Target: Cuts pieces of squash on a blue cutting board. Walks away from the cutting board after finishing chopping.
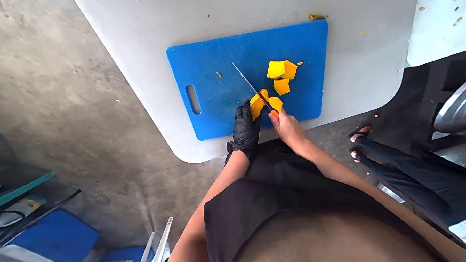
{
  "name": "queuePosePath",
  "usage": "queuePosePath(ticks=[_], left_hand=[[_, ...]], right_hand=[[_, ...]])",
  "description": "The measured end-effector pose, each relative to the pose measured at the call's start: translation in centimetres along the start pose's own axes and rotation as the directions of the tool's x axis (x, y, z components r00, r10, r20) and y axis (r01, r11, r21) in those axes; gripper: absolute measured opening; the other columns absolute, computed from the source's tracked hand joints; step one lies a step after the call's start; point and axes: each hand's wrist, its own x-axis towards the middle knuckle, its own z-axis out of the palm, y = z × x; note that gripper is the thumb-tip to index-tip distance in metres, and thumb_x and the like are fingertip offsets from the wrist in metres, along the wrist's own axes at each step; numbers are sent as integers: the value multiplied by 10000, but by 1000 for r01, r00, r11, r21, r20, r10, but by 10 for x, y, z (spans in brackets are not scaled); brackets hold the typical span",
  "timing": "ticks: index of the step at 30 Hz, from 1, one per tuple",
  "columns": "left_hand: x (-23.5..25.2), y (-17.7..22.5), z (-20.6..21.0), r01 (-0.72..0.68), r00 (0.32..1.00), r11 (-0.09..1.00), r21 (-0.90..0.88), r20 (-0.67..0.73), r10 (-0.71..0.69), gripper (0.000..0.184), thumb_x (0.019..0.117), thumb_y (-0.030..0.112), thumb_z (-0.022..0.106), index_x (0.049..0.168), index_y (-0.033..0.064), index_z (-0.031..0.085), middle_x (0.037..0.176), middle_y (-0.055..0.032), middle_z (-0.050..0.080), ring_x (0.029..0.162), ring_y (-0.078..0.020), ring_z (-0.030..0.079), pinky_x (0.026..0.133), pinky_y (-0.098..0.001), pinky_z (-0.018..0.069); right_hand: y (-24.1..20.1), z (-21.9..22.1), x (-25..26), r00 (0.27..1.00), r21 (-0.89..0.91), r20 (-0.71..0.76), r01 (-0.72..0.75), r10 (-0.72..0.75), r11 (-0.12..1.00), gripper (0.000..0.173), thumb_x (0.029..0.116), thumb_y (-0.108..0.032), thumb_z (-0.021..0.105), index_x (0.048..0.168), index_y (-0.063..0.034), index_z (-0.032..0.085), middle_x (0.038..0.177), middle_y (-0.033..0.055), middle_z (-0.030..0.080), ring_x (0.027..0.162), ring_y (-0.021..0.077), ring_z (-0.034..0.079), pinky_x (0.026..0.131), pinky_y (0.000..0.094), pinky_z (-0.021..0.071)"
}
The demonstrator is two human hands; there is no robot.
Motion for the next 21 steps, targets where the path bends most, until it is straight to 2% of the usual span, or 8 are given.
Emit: queuePosePath(ticks=[3,7,10,15,21], left_hand=[[2,2,-7,29,999,999,26,34,-30,568,948,95,694,1450,-69,487,1388,-324,528,1267,-450,552,1053,-523,467],[-2,-3,-11,-21,1000,995,-99,-1,21,626,926,97,725,1465,-78,460,1409,-335,510,1282,-441,539,1058,-495,469],[-4,-6,-12,0,1000,978,-210,-16,-3,617,916,61,733,1444,-95,455,1384,-330,515,1214,-395,588,972,-430,539],[-3,-7,-5,-15,999,978,-210,-47,5,501,916,35,717,1364,-102,539,1301,-320,575,1141,-384,623,978,-434,525],[-4,-11,-2,-81,994,975,-207,-86,65,482,908,5,702,1346,-130,553,1291,-334,589,1181,-405,611,1013,-448,508]], right_hand=[[4,-2,13,999,42,14,48,-49,998,484,1118,-356,417,1210,89,583,892,274,686,866,474,703,755,616,545],[7,-17,-2,995,144,-44,93,-87,985,486,1126,-379,369,1152,58,580,714,171,585,636,341,623,611,511,523],[6,-23,-20,981,113,-94,178,-168,978,459,1121,-351,392,1107,63,590,672,151,575,595,316,611,567,482,510],[4,-22,-31,983,20,-49,176,-174,984,411,1112,-316,440,1089,67,589,692,170,599,636,349,645,587,502,524],[1,2,-5,1000,-59,-1,28,-29,998,477,1113,-372,432,1175,83,560,839,259,669,800,461,706,678,591,562]])
